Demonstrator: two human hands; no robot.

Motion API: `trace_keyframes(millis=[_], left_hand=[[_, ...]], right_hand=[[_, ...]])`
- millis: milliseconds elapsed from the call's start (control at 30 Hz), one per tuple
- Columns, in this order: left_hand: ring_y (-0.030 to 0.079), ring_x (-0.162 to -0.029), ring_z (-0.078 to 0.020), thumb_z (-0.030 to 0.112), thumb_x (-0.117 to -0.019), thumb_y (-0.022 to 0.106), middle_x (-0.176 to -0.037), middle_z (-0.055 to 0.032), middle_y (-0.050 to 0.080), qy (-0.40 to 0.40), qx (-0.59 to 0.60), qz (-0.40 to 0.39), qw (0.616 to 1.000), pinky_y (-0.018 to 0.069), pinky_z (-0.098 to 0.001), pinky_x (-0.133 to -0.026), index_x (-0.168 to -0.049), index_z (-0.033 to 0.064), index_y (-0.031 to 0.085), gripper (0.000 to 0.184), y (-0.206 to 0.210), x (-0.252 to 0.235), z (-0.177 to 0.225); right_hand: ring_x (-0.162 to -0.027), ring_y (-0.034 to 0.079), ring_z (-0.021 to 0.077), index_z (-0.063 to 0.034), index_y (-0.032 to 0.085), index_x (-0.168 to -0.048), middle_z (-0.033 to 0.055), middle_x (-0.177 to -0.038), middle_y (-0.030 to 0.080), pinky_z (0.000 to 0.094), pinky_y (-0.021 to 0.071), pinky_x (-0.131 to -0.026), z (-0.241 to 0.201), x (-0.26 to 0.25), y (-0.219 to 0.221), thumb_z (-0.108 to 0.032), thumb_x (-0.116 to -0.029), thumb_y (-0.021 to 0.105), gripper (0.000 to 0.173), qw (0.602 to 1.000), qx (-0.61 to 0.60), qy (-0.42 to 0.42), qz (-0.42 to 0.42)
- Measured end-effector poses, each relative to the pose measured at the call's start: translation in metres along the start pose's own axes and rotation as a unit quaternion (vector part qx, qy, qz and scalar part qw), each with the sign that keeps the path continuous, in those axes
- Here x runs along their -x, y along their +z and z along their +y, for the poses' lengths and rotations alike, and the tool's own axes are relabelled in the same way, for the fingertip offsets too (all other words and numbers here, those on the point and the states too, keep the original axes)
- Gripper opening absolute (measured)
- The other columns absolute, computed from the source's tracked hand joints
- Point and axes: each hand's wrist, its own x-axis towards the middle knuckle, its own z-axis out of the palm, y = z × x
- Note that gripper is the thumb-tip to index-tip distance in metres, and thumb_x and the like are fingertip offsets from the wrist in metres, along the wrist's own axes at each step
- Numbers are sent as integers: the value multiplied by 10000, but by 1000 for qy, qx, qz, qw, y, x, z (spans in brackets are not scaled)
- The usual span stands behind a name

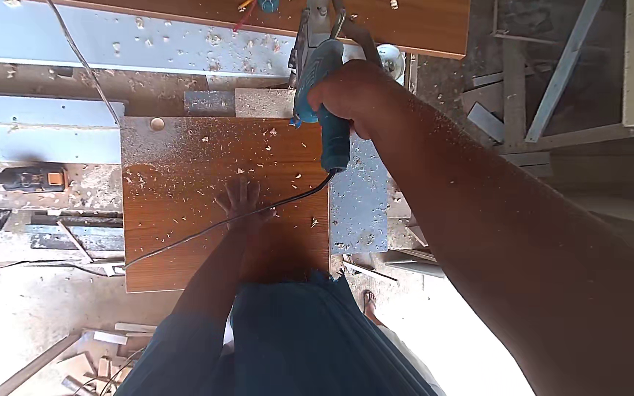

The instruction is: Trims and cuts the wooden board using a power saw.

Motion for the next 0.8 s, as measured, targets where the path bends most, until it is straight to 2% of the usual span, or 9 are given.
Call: trace_keyframes(millis=[267,367,433,500,567,633,667,733,800], left_hand=[[-94,-1556,-496,940,-742,501,-1745,-53,-37,-1,-22,7,1000,-17,-840,-1098,-1653,386,141,1125,4,-4,-1],[-82,-1556,-501,939,-739,505,-1745,-51,-30,-3,-14,4,1000,-20,-843,-1096,-1650,393,152,1119,3,-4,-1],[-99,-1555,-497,933,-746,503,-1745,-47,-43,-3,-14,-5,1000,-20,-840,-1098,-1653,395,125,1120,0,-4,-1],[-78,-1553,-511,937,-745,492,-1746,-56,-17,2,-16,7,1000,-17,-848,-1091,-1654,384,139,1121,3,-4,-2],[-75,-1553,-511,952,-736,482,-1746,-55,-18,6,-13,17,1000,-10,-853,-1085,-1653,388,147,1127,5,-4,-4],[-68,-1554,-511,947,-738,486,-1745,-59,-11,8,-11,20,1000,2,-856,-1083,-1652,388,152,1122,5,-4,-4],[-72,-1553,-512,944,-741,490,-1745,-65,-15,9,-9,16,1000,-4,-853,-1086,-1653,385,150,1122,4,-4,-3],[-83,-1553,-510,942,-744,491,-1745,-66,-25,6,-5,4,1000,-21,-846,-1092,-1652,394,135,1120,2,-4,-2],[-96,-1553,-505,948,-742,480,-1745,-56,-35,6,-4,3,1000,-33,-846,-1090,-1651,402,131,1117,4,-5,-3]], right_hand=[[-1027,633,244,-17,619,-1179,149,-1145,628,478,534,-829,-4,1,5,-190,-917,675,319,998,60,-16,24],[-929,644,194,-57,614,-1196,105,-1091,631,416,548,-765,0,1,4,-216,-939,636,303,998,46,-23,19],[-833,671,171,-91,610,-1190,81,-1035,649,375,570,-676,3,-2,5,-249,-937,621,298,999,34,-25,21],[-848,674,188,-110,574,-1262,94,-1076,642,380,569,-656,6,-4,4,-295,-947,601,366,999,23,-21,12],[-904,666,198,-110,541,-1311,111,-1139,615,388,569,-699,8,2,-2,-402,-1025,521,409,998,54,-41,6],[-989,667,218,-89,568,-1325,139,-1201,620,440,562,-812,14,14,-16,-453,-1089,408,462,986,125,-110,29],[-1040,662,258,-81,612,-1299,163,-1205,643,509,535,-871,19,23,-25,-427,-1097,398,454,973,156,-161,60],[-1017,626,418,-5,659,-1161,265,-1094,649,661,446,-836,36,36,-43,-365,-1072,476,413,943,201,-225,142],[-1105,598,505,23,583,-1282,320,-1187,621,739,417,-871,55,37,-54,-424,-1033,499,518,946,235,-161,154]])
